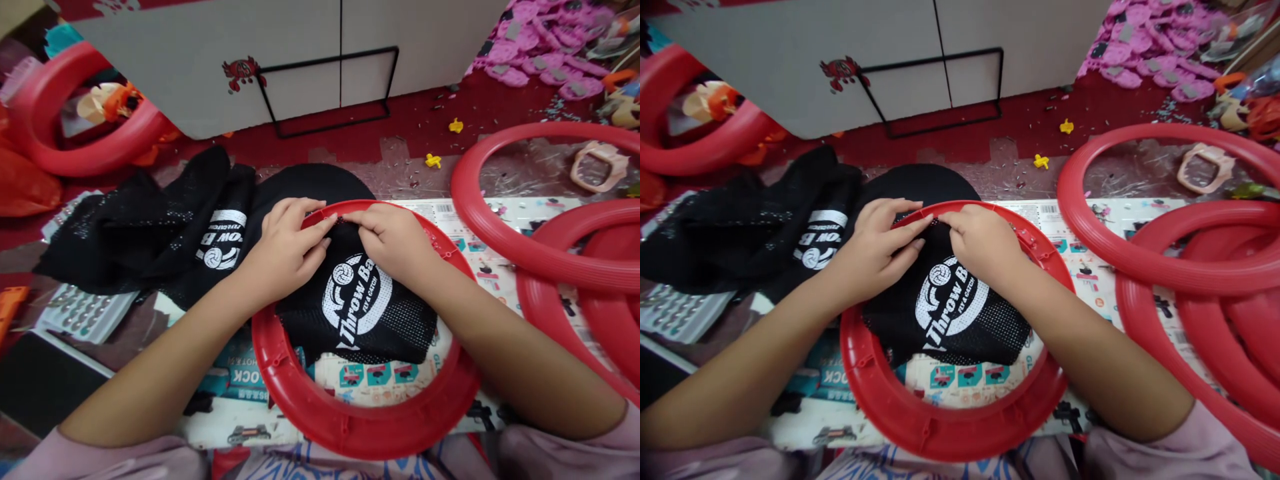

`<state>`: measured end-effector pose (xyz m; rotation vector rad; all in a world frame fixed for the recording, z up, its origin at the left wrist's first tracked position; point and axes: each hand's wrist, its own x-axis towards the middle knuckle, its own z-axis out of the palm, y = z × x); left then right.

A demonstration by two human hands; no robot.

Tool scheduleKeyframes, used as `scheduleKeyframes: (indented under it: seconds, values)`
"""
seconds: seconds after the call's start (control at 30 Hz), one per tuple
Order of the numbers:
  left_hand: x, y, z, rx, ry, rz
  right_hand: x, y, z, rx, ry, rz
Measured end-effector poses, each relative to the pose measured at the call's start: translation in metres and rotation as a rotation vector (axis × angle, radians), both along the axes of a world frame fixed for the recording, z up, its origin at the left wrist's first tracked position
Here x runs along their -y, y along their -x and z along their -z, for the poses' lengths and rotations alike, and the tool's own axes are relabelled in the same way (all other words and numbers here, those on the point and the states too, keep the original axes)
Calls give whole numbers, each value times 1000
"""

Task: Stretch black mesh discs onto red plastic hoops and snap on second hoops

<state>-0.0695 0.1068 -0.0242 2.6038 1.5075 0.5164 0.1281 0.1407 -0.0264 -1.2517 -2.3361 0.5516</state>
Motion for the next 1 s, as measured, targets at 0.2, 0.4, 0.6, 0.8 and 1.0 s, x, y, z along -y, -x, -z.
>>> scheduleKeyframes:
  seconds: [0.2,0.4,0.6,0.8,1.0]
  values:
    - [-1,0,-2,-37,21,-8,0,2,-1,60,31,38]
    - [0,-2,-2,-77,47,-38,4,3,-8,276,-4,33]
    - [0,-4,-6,-94,120,-54,12,5,-16,513,-98,23]
    - [-4,-4,-4,-99,156,-61,13,4,-20,533,-115,23]
    - [9,-1,-11,-71,200,-179,9,-3,-27,276,26,-118]
